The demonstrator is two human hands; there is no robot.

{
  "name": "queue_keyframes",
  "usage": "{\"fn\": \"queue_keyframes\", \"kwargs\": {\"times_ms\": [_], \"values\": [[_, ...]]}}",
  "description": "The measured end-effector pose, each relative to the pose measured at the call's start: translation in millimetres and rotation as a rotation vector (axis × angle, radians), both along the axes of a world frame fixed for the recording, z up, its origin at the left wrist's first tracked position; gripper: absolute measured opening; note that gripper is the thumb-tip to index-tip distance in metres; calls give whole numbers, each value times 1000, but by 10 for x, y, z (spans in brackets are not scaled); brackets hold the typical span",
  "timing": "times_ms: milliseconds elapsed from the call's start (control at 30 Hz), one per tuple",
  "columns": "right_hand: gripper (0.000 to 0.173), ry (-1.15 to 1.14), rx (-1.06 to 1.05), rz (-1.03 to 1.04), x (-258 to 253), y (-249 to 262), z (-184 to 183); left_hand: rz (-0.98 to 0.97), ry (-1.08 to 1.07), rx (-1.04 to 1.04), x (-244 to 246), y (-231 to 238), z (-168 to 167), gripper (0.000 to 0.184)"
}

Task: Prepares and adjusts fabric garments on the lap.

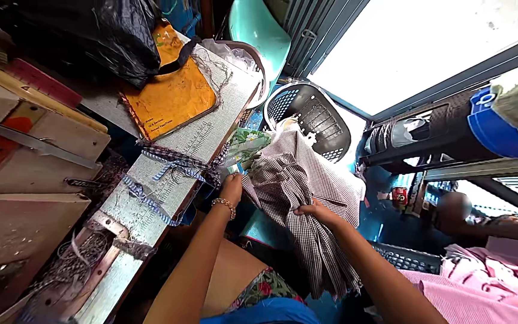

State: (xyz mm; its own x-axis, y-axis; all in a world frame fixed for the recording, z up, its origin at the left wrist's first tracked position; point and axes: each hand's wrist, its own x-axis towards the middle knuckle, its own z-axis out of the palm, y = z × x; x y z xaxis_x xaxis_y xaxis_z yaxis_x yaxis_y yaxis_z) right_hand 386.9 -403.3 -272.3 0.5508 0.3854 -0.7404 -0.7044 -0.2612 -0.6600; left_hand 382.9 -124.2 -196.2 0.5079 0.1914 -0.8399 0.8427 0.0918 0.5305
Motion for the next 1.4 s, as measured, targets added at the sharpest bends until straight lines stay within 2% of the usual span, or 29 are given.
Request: {"fn": "queue_keyframes", "kwargs": {"times_ms": [233, 433, 467, 500, 567, 633, 700, 800, 867, 933, 1067, 1167, 1200, 1233, 1300, 1367, 1400], "values": [[22, 28, 68, 58, 63, -109, -77, 17, 68, -25, -125, 98, -87, 48], [26, -17, 32, -1, -24, 15, 2, -100, 62, -63, -201, 23, -157, 49], [31, -88, -36, 2, -61, 72, 19, -150, 56, -64, -216, 11, -162, 51], [42, -187, -156, 48, -99, 137, 41, -200, 47, -63, -227, -8, -166, 52], [71, -377, -490, 265, -183, 269, 103, -287, 41, -81, -244, -90, -130, 52], [82, -499, -697, 435, -315, 403, 128, -330, 47, -114, -262, -218, -60, 51], [85, -525, -777, 566, -455, 541, 126, -314, 52, -157, -288, -328, -5, 55], [76, -490, -794, 682, -526, 657, 196, -227, 61, -212, -364, -444, 59, 63], [64, -438, -685, 590, -446, 580, 243, -88, 33, -249, -403, -481, 141, 60], [54, -315, -490, 472, -321, 416, 270, 21, -9, -294, -439, -470, 254, 57], [35, -60, -144, 213, -212, 120, 525, 86, -92, -391, -630, -369, 535, 44], [17, 87, -34, 65, -173, -21, 819, 147, -107, -435, -923, -304, 726, 52], [17, 104, -31, 23, -158, -29, 952, 183, -112, -429, -1050, -314, 795, 56], [24, 97, -63, 14, -114, 15, 1190, 213, -126, -407, -1181, -341, 859, 58], [32, -100, -105, -53, -113, 51, 1603, 218, -169, -364, -1436, -417, 916, 61], [24, -507, -170, -78, -230, 49, 1937, 149, -216, -416, -1601, -483, 863, 64], [18, -668, -292, -82, -311, 144, 2180, 94, -243, -454, -1616, -510, 842, 61]]}}
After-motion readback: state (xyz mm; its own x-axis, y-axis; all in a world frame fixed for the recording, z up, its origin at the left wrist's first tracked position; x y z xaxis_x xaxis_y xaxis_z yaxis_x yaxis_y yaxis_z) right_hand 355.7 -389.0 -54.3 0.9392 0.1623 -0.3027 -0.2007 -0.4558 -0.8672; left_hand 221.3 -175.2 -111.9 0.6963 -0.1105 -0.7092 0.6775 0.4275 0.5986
